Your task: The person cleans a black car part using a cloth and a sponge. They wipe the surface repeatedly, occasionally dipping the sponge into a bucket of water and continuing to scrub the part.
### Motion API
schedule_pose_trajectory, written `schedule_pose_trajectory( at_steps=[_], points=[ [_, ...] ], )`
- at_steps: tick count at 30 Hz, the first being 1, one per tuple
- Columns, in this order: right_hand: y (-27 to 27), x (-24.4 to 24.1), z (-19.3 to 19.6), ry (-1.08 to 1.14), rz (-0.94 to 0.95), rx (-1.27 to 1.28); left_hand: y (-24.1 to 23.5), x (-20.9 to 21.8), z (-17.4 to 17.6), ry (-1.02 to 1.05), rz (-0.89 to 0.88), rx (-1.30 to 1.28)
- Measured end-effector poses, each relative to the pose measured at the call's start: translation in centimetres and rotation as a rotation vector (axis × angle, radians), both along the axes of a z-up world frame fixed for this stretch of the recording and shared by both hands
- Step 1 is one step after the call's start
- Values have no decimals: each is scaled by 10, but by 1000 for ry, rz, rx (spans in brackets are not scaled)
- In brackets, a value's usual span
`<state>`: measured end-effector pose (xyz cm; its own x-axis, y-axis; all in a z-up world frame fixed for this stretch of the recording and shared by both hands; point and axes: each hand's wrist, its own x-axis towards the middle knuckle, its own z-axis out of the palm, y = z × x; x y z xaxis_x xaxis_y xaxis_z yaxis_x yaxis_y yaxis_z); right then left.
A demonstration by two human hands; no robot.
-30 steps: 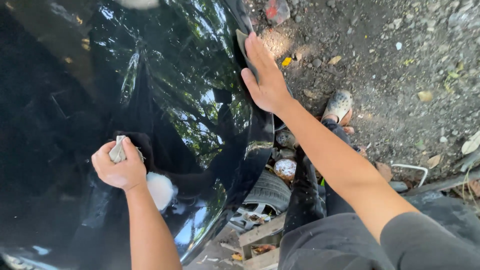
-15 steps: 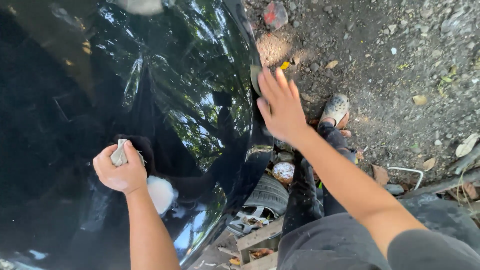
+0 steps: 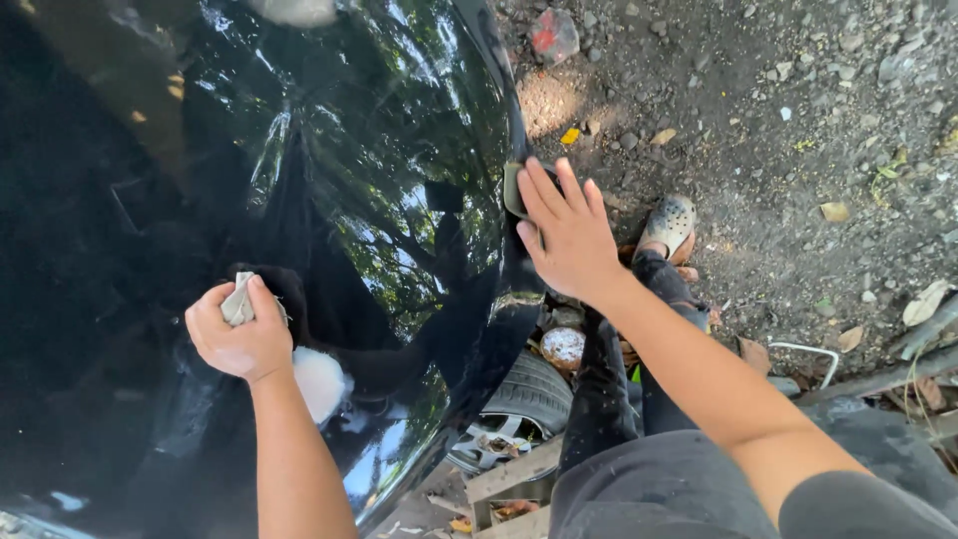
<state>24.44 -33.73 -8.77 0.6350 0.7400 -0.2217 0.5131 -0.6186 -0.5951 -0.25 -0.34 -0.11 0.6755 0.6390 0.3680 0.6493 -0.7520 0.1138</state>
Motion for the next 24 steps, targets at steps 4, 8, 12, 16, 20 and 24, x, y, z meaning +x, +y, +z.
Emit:
schedule_pose_trajectory(
  at_steps=[4, 8, 12, 16, 20, 24],
  points=[
    [30, 45, -9, 105, -77, 24, 0, -4, -1, 27, -8, -3],
    [15, 21, -3, 52, -51, 74, 1, 1, -1, 20, 11, 2],
    [-2, -18, -2, 50, -55, 115, 0, 1, 1, 9, 26, -16],
    [43, 39, -38, 126, -153, 152, 2, -1, -2, 25, 23, -11],
    [30, 20, -26, 146, -197, 241, -1, 0, 1, 27, -3, 5],
    [-17, -50, -12, 194, -121, 243, -1, 3, 2, 18, 3, 23]
  ],
)
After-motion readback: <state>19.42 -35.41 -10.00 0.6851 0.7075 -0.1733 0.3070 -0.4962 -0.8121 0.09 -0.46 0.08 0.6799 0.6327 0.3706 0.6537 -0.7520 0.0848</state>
